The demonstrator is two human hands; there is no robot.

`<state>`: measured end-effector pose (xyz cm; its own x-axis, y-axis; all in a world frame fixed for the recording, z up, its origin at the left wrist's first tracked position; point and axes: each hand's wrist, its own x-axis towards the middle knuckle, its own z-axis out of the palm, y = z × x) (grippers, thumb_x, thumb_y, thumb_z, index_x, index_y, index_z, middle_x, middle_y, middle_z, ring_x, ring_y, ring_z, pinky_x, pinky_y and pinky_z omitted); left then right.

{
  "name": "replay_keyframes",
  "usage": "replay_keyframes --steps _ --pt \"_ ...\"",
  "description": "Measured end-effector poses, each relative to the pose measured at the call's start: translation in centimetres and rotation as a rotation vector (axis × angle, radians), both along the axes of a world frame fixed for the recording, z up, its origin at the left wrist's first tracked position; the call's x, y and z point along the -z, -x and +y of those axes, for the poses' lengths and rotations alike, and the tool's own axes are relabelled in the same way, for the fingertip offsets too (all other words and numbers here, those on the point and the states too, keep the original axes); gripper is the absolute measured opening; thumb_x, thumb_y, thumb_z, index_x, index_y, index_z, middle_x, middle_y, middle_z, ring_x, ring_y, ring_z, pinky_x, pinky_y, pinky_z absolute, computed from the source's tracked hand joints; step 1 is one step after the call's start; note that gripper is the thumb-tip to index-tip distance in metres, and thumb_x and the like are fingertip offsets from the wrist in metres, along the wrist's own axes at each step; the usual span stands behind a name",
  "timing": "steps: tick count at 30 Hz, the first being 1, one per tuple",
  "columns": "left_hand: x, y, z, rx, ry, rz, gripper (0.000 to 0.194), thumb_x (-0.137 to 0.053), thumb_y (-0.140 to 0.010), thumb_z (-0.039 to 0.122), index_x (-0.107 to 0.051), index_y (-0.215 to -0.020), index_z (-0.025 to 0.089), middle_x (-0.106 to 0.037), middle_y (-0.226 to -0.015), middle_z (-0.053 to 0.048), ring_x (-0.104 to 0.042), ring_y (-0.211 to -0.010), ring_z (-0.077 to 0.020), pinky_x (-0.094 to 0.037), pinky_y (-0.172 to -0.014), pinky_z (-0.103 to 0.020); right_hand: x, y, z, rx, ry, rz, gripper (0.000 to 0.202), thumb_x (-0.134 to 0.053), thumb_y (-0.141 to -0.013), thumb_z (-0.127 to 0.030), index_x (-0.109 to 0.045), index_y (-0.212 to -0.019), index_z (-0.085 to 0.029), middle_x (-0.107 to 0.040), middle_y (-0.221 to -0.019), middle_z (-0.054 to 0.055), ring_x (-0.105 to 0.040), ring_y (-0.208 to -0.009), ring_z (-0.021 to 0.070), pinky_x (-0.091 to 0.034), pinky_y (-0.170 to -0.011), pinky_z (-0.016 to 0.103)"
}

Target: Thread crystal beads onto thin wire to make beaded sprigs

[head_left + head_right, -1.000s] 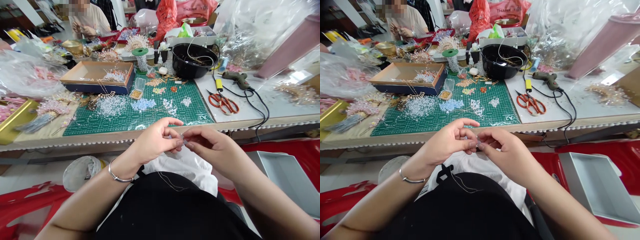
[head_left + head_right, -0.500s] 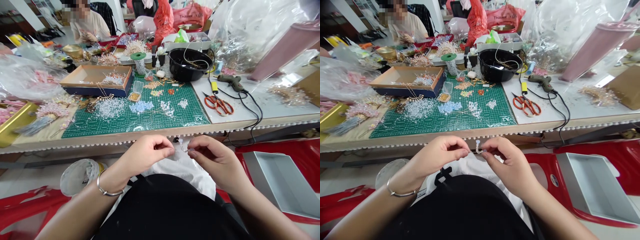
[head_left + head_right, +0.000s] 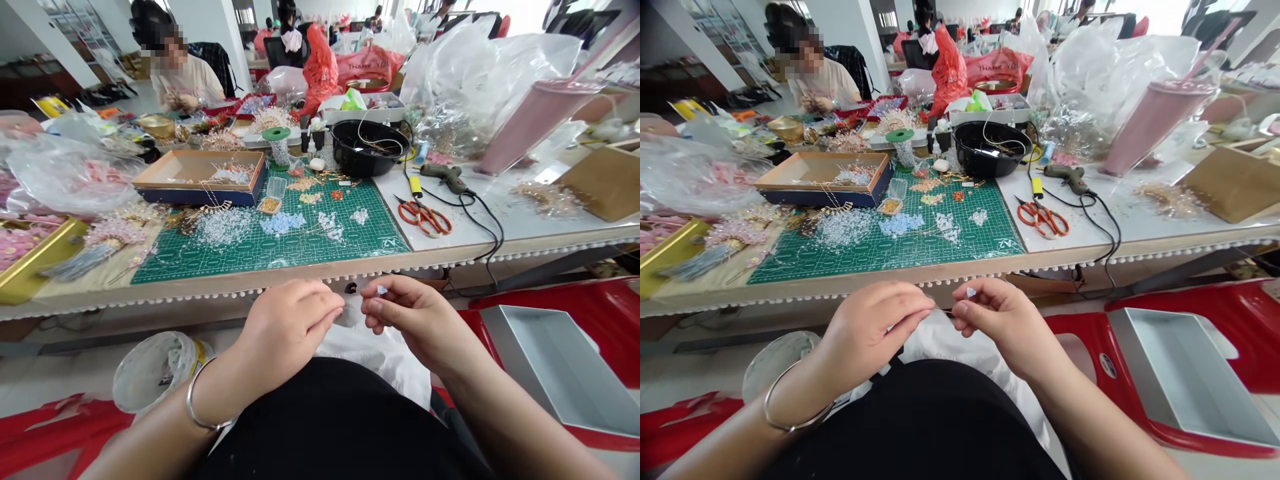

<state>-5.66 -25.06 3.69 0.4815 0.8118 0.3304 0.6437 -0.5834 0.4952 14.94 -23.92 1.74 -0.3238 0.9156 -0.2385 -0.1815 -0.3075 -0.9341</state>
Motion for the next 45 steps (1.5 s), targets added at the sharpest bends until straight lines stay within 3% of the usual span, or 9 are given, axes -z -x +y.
replay_keyframes --steps 7,12,17,23,31,38,40,42,45 --pt "-1.0 0.7 -1.4 -0.082 -0.319 0.044 0.01 -0.055 -0.085 0.011 -0.062 -0.089 0.016 -0.063 -0.083 -0.004 -0.055 -0.078 -0.015 -0.043 -0.074 -0.029 0.3 0.1 0.1 0.124 0.004 0.014 0.023 -0.078 -0.068 -0.029 -0.067 -0.084 -0.017 -0.064 -0.064 0.0 -0.06 -0.057 0.0118 -0.048 -0.054 0.024" --pt "-1.7 0.6 -2.6 0.066 -0.124 0.017 0.009 -0.051 -0.086 0.01 -0.058 -0.087 0.016 -0.06 -0.084 -0.004 -0.052 -0.078 -0.0147 -0.042 -0.074 -0.029 0.0 0.0 0.2 0.166 0.012 0.063 0.019 -0.078 -0.068 -0.028 -0.066 -0.08 -0.018 -0.065 -0.067 -0.001 -0.059 -0.057 0.0097 -0.046 -0.052 0.021" --pt "-0.9 0.3 -3.3 0.243 0.002 0.173 0.011 -0.045 -0.091 0.017 -0.056 -0.089 0.016 -0.061 -0.08 -0.002 -0.053 -0.073 -0.0152 -0.041 -0.068 -0.029 -0.3 -0.1 0.6 0.156 0.044 0.083 0.017 -0.077 -0.069 -0.026 -0.065 -0.078 -0.017 -0.064 -0.065 -0.001 -0.059 -0.055 0.0091 -0.045 -0.051 0.021" --pt "-1.2 1.2 -3.0 0.165 0.098 0.039 0.007 -0.047 -0.09 0.016 -0.053 -0.09 0.019 -0.059 -0.074 0.002 -0.05 -0.066 -0.0118 -0.037 -0.063 -0.026 0.1 -0.7 1.4 0.058 0.083 0.059 0.016 -0.074 -0.072 -0.027 -0.064 -0.08 -0.018 -0.064 -0.066 -0.002 -0.059 -0.055 0.0074 -0.045 -0.051 0.018" --pt "-1.8 3.6 0.6 -0.149 -0.041 0.076 0.007 -0.052 -0.089 0.019 -0.059 -0.086 0.021 -0.06 -0.074 0.003 -0.053 -0.07 -0.0112 -0.037 -0.066 -0.025 1.6 -1.9 1.2 -0.241 0.099 -0.07 0.02 -0.076 -0.069 -0.029 -0.064 -0.08 -0.017 -0.062 -0.064 -0.001 -0.056 -0.052 0.009 -0.042 -0.048 0.021" --pt "-0.8 3.6 2.0 0.003 -0.029 0.149 0.012 -0.047 -0.091 0.018 -0.058 -0.088 0.019 -0.063 -0.08 0.001 -0.054 -0.074 -0.0132 -0.039 -0.068 -0.027 4.3 -5.0 0.7 -0.315 -0.019 -0.463 0.008 -0.062 -0.078 -0.024 -0.065 -0.083 -0.019 -0.064 -0.075 0.001 -0.059 -0.07 0.0156 -0.047 -0.066 0.028" --pt "0.0 1.9 2.3 0.159 -0.031 0.215 0.013 -0.046 -0.09 0.017 -0.058 -0.088 0.018 -0.063 -0.078 -0.001 -0.054 -0.07 -0.0147 -0.04 -0.065 -0.028 4.1 -4.5 0.6 -0.317 -0.243 -0.672 0.023 -0.062 -0.077 -0.024 -0.065 -0.1 -0.023 -0.065 -0.104 0.005 -0.058 -0.098 0.0227 -0.044 -0.089 0.036" --pt "0.9 -0.1 2.6 0.289 -0.032 0.296 0.013 -0.045 -0.089 0.017 -0.058 -0.088 0.017 -0.062 -0.078 -0.002 -0.053 -0.068 -0.0165 -0.04 -0.062 -0.03 3.2 -3.4 0.5 -0.321 -0.41 -0.738 0.047 -0.059 -0.078 -0.021 -0.053 -0.124 -0.029 -0.052 -0.131 0.004 -0.045 -0.122 0.0242 -0.032 -0.104 0.039" --pt "1.8 -2.4 3.3 0.323 -0.059 0.366 0.011 -0.045 -0.087 0.017 -0.056 -0.087 0.016 -0.062 -0.081 -0.004 -0.055 -0.07 -0.0184 -0.041 -0.061 -0.031 2.0 -1.2 0.7 -0.364 -0.405 -0.548 0.06 -0.05 -0.079 -0.011 -0.038 -0.134 -0.031 -0.05 -0.13 0.002 -0.045 -0.121 0.0174 -0.033 -0.104 0.032"
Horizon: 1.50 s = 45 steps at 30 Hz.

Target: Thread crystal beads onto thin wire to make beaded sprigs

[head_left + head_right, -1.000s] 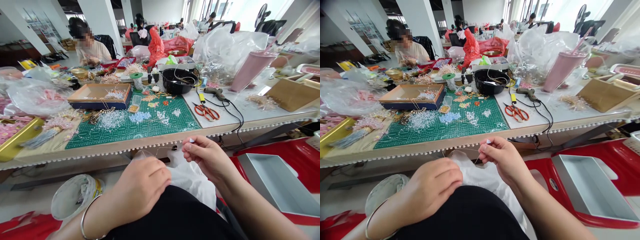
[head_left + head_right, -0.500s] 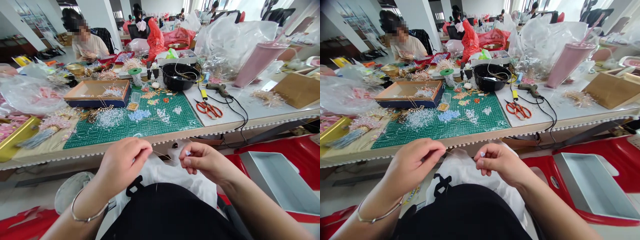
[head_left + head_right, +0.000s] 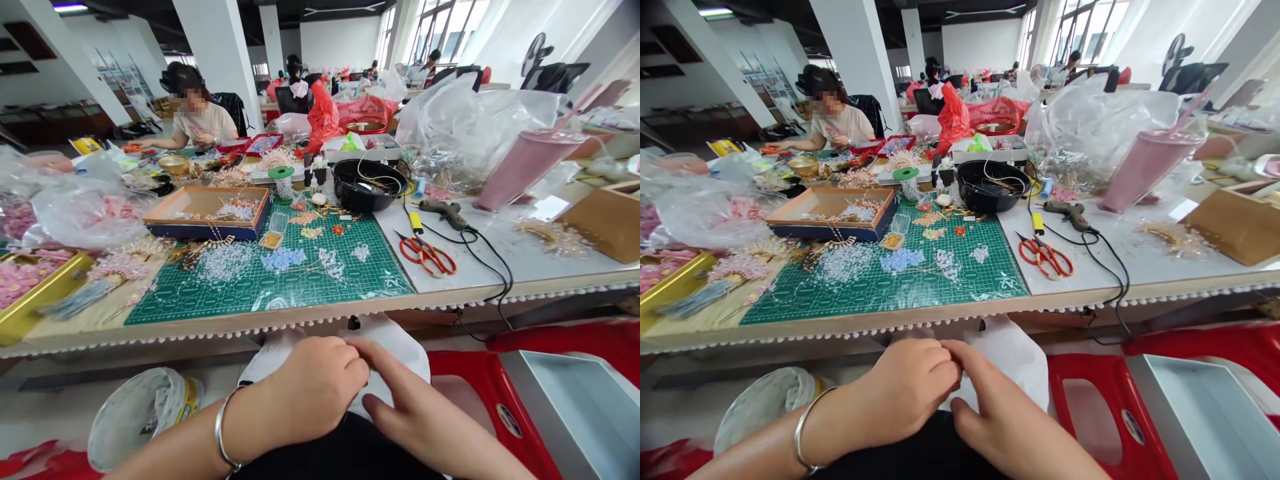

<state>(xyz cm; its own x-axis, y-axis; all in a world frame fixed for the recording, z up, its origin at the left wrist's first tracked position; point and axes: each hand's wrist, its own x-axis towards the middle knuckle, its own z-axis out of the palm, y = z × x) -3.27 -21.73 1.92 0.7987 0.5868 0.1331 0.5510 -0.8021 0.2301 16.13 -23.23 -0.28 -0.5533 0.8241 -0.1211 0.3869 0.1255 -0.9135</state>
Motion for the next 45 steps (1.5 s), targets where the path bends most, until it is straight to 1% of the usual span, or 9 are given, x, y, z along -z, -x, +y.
replay_keyframes --steps 5,9,12,16,22,29,34,38,45 --pt "-0.5 -0.6 2.6 -0.052 0.045 -0.076 0.017 -0.042 -0.091 0.019 -0.057 -0.084 0.016 -0.062 -0.077 -0.003 -0.054 -0.069 -0.0164 -0.041 -0.061 -0.029 1.2 1.0 1.3 0.273 0.194 0.228 0.013 -0.043 -0.091 -0.029 -0.053 -0.093 -0.021 -0.053 -0.076 -0.001 -0.049 -0.068 0.0133 -0.042 -0.063 0.024" --pt "-0.7 -1.1 6.9 -0.227 0.041 -0.121 0.02 -0.043 -0.092 0.022 -0.061 -0.083 0.019 -0.063 -0.076 0.0 -0.056 -0.072 -0.0137 -0.042 -0.064 -0.026 2.8 -0.8 2.2 0.488 0.194 0.193 0.027 -0.049 -0.088 -0.043 -0.047 -0.072 -0.021 -0.04 -0.063 -0.004 -0.038 -0.059 0.013 -0.031 -0.054 0.024" --pt "-0.1 -2.4 11.7 -0.422 -0.103 -0.048 0.026 -0.04 -0.093 0.022 -0.065 -0.084 0.02 -0.064 -0.079 -0.003 -0.058 -0.078 -0.0165 -0.042 -0.067 -0.029 3.1 -2.2 2.3 0.518 0.202 0.193 0.028 -0.051 -0.086 -0.044 -0.047 -0.071 -0.021 -0.037 -0.061 -0.005 -0.036 -0.058 0.0131 -0.028 -0.055 0.025" --pt "1.3 -4.8 17.6 -0.426 -0.163 0.009 0.027 -0.045 -0.088 0.018 -0.068 -0.073 0.018 -0.063 -0.074 -0.007 -0.058 -0.079 -0.0218 -0.04 -0.078 -0.038 2.9 -3.3 1.9 0.518 0.228 0.214 0.027 -0.051 -0.086 -0.043 -0.045 -0.071 -0.021 -0.034 -0.058 -0.006 -0.033 -0.056 0.0123 -0.026 -0.053 0.025" --pt "3.5 -7.0 21.1 -0.432 -0.189 0.048 0.026 -0.049 -0.081 0.014 -0.066 -0.062 0.016 -0.06 -0.068 -0.01 -0.058 -0.079 -0.0266 -0.04 -0.077 -0.043 2.6 -4.9 1.7 0.469 0.333 0.218 0.026 -0.054 -0.083 -0.041 -0.044 -0.07 -0.021 -0.032 -0.058 -0.007 -0.03 -0.056 0.0108 -0.023 -0.051 0.023" --pt "1.6 -6.9 20.5 -0.405 -0.127 -0.078 0.021 -0.048 -0.082 0.017 -0.065 -0.07 0.016 -0.064 -0.079 -0.009 -0.059 -0.084 -0.0231 -0.044 -0.078 -0.037 3.2 -5.1 2.4 0.431 0.4 0.258 0.025 -0.058 -0.078 -0.039 -0.046 -0.067 -0.02 -0.033 -0.057 -0.007 -0.025 -0.05 0.0087 -0.019 -0.045 0.021" --pt "-1.7 -6.8 15.9 -0.364 -0.008 -0.253 0.021 -0.041 -0.092 0.027 -0.06 -0.096 0.018 -0.067 -0.087 -0.003 -0.059 -0.069 -0.0119 -0.049 -0.062 -0.025 1.5 -5.1 3.4 0.498 0.318 0.326 0.02 -0.056 -0.079 -0.035 -0.047 -0.068 -0.02 -0.036 -0.059 -0.006 -0.029 -0.052 0.0094 -0.023 -0.047 0.022" --pt "-2.8 -6.9 10.2 -0.286 0.259 -0.563 0.009 -0.049 -0.088 0.021 -0.058 -0.089 0.019 -0.068 -0.091 -0.003 -0.057 -0.061 -0.0082 -0.048 -0.052 -0.021 -1.9 -4.8 3.5 0.633 0.114 0.375 0.018 -0.053 -0.081 -0.034 -0.047 -0.069 -0.022 -0.04 -0.059 -0.005 -0.036 -0.055 0.0115 -0.029 -0.05 0.024" --pt "-4.0 -5.7 6.0 -0.085 -0.017 -0.586 0.02 -0.059 -0.079 0.007 -0.056 -0.093 0.021 -0.069 -0.093 0.0 -0.064 -0.087 -0.0111 -0.051 -0.075 -0.025 -4.7 -2.5 3.1 0.64 -0.39 0.171 0.018 -0.053 -0.078 -0.019 -0.043 -0.064 -0.023 -0.038 -0.05 -0.006 -0.033 -0.044 0.0097 -0.027 -0.042 0.024"
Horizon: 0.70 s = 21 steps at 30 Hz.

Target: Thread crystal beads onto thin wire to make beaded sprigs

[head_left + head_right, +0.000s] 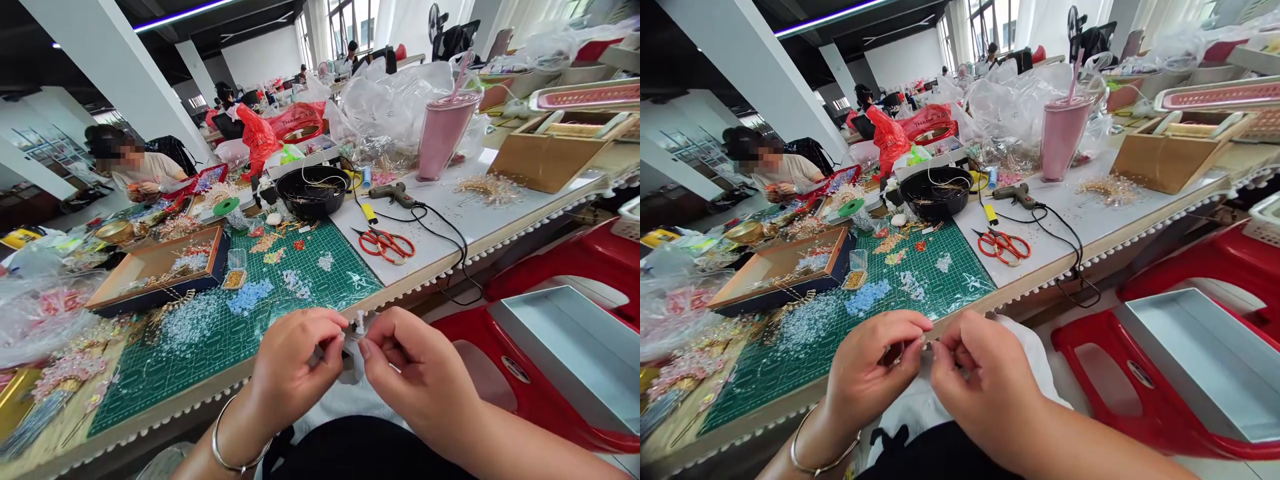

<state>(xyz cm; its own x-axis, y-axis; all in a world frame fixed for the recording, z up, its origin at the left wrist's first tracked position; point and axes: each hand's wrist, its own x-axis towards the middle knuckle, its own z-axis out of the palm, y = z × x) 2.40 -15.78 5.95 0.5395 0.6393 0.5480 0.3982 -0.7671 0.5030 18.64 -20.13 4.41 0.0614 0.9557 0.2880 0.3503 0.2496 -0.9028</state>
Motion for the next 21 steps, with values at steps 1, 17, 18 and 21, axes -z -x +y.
replay_keyframes --steps 1,17,18,21 --pt "-0.2 0.3 -0.1 0.003 -0.02 0.015 0.021 -0.059 -0.079 0.007 -0.055 -0.094 0.02 -0.069 -0.094 0.0 -0.064 -0.087 -0.011 -0.051 -0.076 -0.025 0.0 0.3 -0.1 -0.003 -0.022 -0.028 0.018 -0.053 -0.077 -0.018 -0.043 -0.064 -0.023 -0.038 -0.05 -0.006 -0.034 -0.044 0.0095 -0.027 -0.042 0.024" --pt "0.1 2.2 -1.3 0.058 -0.116 0.165 0.024 -0.058 -0.08 0.007 -0.051 -0.101 0.018 -0.067 -0.102 -0.005 -0.063 -0.09 -0.0153 -0.049 -0.077 -0.028 0.1 1.5 -1.0 -0.101 0.087 -0.008 0.017 -0.051 -0.083 -0.023 -0.047 -0.067 -0.023 -0.042 -0.052 -0.005 -0.037 -0.046 0.0103 -0.029 -0.043 0.024" --pt "0.2 2.2 -1.3 0.058 -0.128 0.19 0.023 -0.057 -0.081 0.008 -0.052 -0.1 0.018 -0.067 -0.103 -0.006 -0.063 -0.09 -0.0163 -0.049 -0.077 -0.029 0.0 1.4 -0.9 -0.129 0.116 0.009 0.016 -0.051 -0.085 -0.024 -0.049 -0.069 -0.023 -0.045 -0.054 -0.004 -0.039 -0.048 0.0108 -0.031 -0.044 0.023" --pt "0.3 2.4 -1.3 0.055 -0.111 0.232 0.02 -0.057 -0.082 0.009 -0.053 -0.1 0.017 -0.066 -0.106 -0.006 -0.061 -0.092 -0.0177 -0.049 -0.08 -0.031 0.1 1.2 -0.8 -0.209 0.209 0.118 0.014 -0.048 -0.089 -0.028 -0.055 -0.078 -0.024 -0.054 -0.068 -0.002 -0.048 -0.062 0.0125 -0.039 -0.055 0.022"
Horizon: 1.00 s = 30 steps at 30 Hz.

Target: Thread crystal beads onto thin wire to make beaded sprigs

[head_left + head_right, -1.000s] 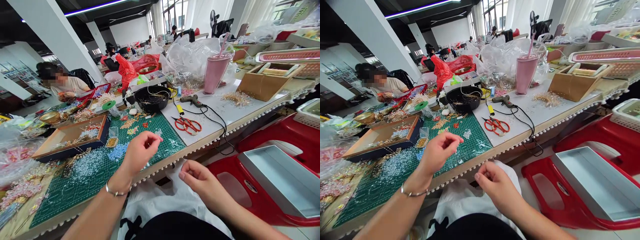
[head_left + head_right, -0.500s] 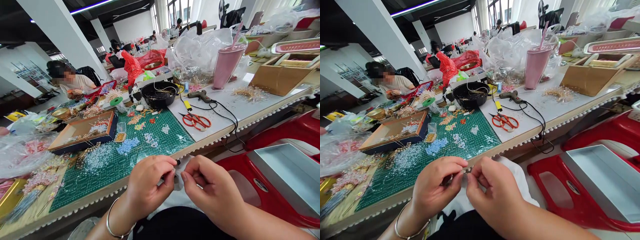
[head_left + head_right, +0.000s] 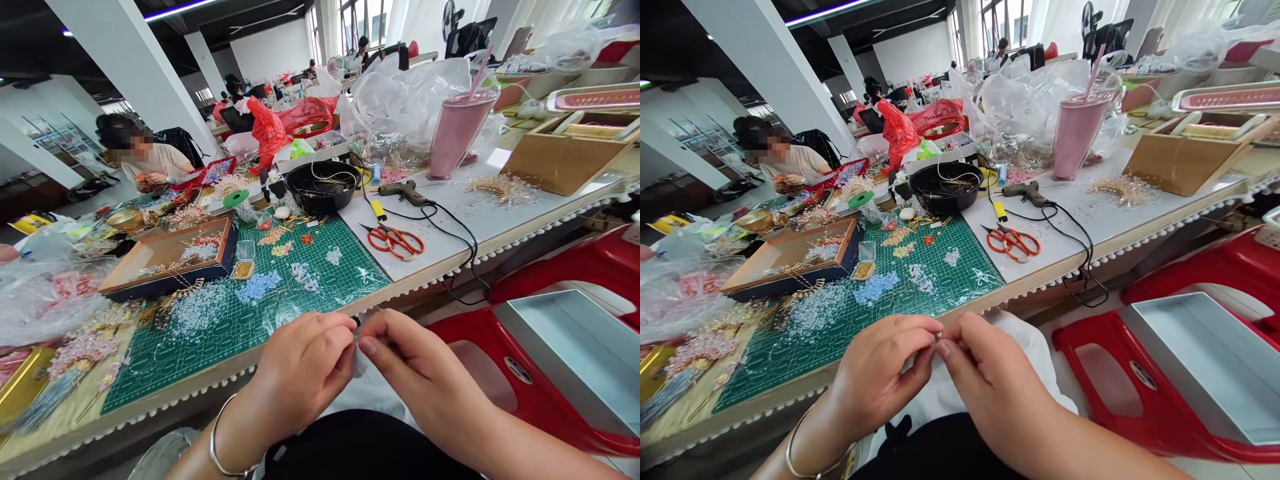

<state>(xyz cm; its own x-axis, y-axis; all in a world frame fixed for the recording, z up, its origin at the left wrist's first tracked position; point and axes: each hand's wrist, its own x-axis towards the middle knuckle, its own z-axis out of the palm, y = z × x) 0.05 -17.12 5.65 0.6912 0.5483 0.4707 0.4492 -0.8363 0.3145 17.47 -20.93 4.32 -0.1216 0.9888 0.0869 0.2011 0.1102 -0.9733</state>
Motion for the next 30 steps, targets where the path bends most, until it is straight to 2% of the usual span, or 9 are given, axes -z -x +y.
replay_keyframes --steps 2,7,10,14,16,20,23,25,30 --pt "0.0 0.0 0.0 0.004 0.03 0.023 0.017 -0.056 -0.084 0.011 -0.053 -0.099 0.017 -0.066 -0.104 -0.006 -0.061 -0.09 -0.0176 -0.048 -0.079 -0.032 0.3 -0.2 0.0 -0.042 0.098 0.106 0.012 -0.048 -0.09 -0.031 -0.056 -0.083 -0.024 -0.055 -0.073 -0.001 -0.049 -0.067 0.0128 -0.04 -0.06 0.022" --pt "0.3 -0.3 0.2 0.03 0.044 0.13 0.006 -0.05 -0.089 0.015 -0.054 -0.092 0.016 -0.065 -0.086 -0.003 -0.057 -0.076 -0.016 -0.045 -0.068 -0.029 1.6 -0.7 0.1 -0.127 0.343 0.245 0.018 -0.05 -0.089 -0.039 -0.056 -0.087 -0.022 -0.049 -0.066 -0.004 -0.041 -0.057 0.01 -0.03 -0.049 0.022" --pt "0.5 -0.5 0.4 0.049 0.07 0.186 0.009 -0.045 -0.091 0.015 -0.053 -0.088 0.016 -0.064 -0.083 -0.003 -0.055 -0.073 -0.0156 -0.042 -0.065 -0.029 2.1 -1.2 0.4 -0.129 0.364 0.179 0.019 -0.055 -0.085 -0.039 -0.055 -0.082 -0.02 -0.047 -0.066 -0.004 -0.039 -0.059 0.0108 -0.029 -0.051 0.023" --pt "0.9 -1.0 1.6 0.091 0.126 0.179 0.011 -0.045 -0.092 0.019 -0.055 -0.09 0.017 -0.065 -0.084 -0.002 -0.056 -0.074 -0.0141 -0.042 -0.066 -0.027 2.2 -1.9 0.5 -0.038 0.325 0.136 0.016 -0.054 -0.083 -0.031 -0.049 -0.073 -0.021 -0.041 -0.063 -0.005 -0.035 -0.059 0.0111 -0.028 -0.052 0.024" --pt "1.5 -1.6 3.3 0.036 0.148 0.186 0.014 -0.044 -0.093 0.024 -0.057 -0.092 0.019 -0.066 -0.084 0.0 -0.058 -0.075 -0.013 -0.044 -0.068 -0.026 2.4 -2.3 0.4 0.058 0.303 0.163 0.014 -0.052 -0.084 -0.029 -0.048 -0.073 -0.021 -0.037 -0.06 -0.006 -0.032 -0.056 0.0106 -0.026 -0.049 0.023" --pt "4.0 -2.9 9.1 -0.256 0.06 0.301 0.026 -0.039 -0.094 0.024 -0.063 -0.102 0.021 -0.067 -0.098 -0.003 -0.06 -0.09 -0.0163 -0.046 -0.076 -0.029 3.5 -2.6 -0.1 0.239 0.207 0.235 0.019 -0.052 -0.084 -0.03 -0.047 -0.069 -0.021 -0.034 -0.057 -0.007 -0.028 -0.052 0.01 -0.023 -0.047 0.023" --pt "6.0 -3.7 13.2 -0.286 0.034 0.354 0.024 -0.046 -0.09 0.018 -0.069 -0.094 0.02 -0.067 -0.091 -0.007 -0.059 -0.09 -0.0202 -0.045 -0.079 -0.033 4.1 -2.5 -0.5 0.223 0.201 0.267 0.022 -0.055 -0.084 -0.032 -0.046 -0.067 -0.021 -0.036 -0.056 -0.007 -0.031 -0.052 0.0103 -0.024 -0.048 0.023" --pt "7.0 -4.1 14.8 -0.278 0.025 0.38 0.021 -0.05 -0.087 0.017 -0.071 -0.088 0.02 -0.065 -0.087 -0.007 -0.058 -0.087 -0.021 -0.044 -0.079 -0.034 4.3 -2.4 -0.8 0.194 0.228 0.289 0.023 -0.056 -0.083 -0.034 -0.046 -0.067 -0.021 -0.038 -0.056 -0.007 -0.033 -0.053 0.0105 -0.026 -0.049 0.023" --pt "7.8 -4.7 15.6 -0.251 0.041 0.373 0.02 -0.051 -0.086 0.018 -0.07 -0.081 0.019 -0.06 -0.081 -0.008 -0.054 -0.088 -0.0225 -0.042 -0.078 -0.036 4.3 -2.0 -0.9 0.175 0.251 0.344 0.024 -0.057 -0.081 -0.037 -0.047 -0.067 -0.021 -0.039 -0.056 -0.006 -0.033 -0.053 0.0106 -0.027 -0.05 0.023"
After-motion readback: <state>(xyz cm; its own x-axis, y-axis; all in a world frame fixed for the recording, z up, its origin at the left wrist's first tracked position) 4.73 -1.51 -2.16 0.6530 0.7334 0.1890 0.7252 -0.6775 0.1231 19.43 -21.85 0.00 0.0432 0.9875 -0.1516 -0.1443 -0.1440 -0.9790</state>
